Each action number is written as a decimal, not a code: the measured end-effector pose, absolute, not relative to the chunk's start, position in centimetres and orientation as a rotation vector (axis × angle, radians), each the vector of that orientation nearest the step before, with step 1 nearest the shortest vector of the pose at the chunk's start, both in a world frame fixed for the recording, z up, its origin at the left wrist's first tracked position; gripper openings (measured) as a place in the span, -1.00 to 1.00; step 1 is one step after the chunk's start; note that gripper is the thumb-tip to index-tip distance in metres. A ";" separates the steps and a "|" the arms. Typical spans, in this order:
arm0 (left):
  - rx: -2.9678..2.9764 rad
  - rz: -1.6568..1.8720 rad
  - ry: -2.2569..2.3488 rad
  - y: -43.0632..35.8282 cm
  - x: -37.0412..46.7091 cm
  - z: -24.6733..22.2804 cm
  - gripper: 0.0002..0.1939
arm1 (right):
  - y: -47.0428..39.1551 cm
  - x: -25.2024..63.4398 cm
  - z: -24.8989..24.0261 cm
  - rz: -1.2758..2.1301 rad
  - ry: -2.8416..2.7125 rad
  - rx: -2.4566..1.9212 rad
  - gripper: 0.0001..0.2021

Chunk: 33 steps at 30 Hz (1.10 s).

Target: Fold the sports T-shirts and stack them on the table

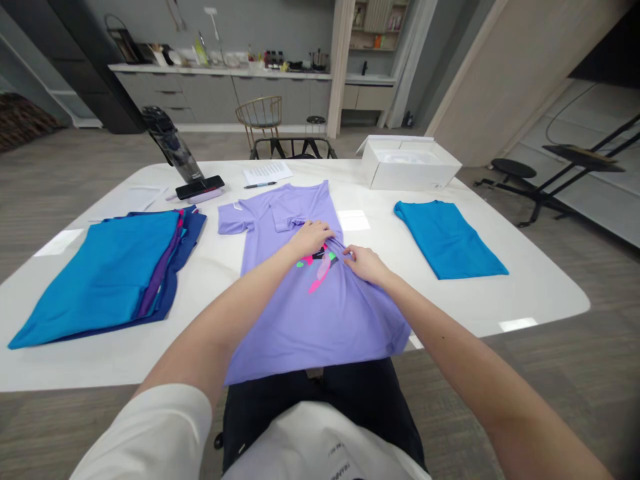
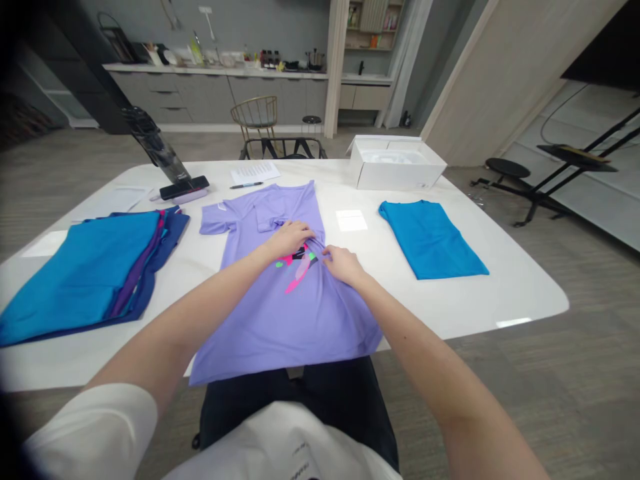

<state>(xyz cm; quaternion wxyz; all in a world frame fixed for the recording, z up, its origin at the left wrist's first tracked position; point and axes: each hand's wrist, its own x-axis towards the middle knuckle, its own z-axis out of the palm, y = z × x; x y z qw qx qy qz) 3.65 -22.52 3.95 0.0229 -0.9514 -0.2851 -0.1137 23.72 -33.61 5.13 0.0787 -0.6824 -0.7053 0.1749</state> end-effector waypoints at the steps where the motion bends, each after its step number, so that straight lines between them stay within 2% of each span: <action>1: -2.984 -0.340 -0.840 -23.0 4.4 3.9 -0.69 | -34.2 23.7 5.1 0.550 -2.111 -2.012 -0.74; 5: -3.070 -0.332 -0.748 -24.6 6.1 3.2 -0.71 | -36.6 24.4 4.8 0.560 -2.047 -1.942 -0.73; 14: -3.157 -0.257 -0.749 -26.5 6.0 3.5 -0.72 | -42.7 27.7 5.8 0.441 -2.134 -2.261 -0.71; 20: -3.186 -0.197 -0.741 -28.5 6.2 4.3 -0.61 | -45.4 27.6 7.0 0.450 -2.124 -2.183 -0.87; 33: -3.047 -0.367 -0.784 -32.3 3.5 5.9 -0.71 | -50.1 21.8 13.7 0.685 -2.190 -1.739 -0.51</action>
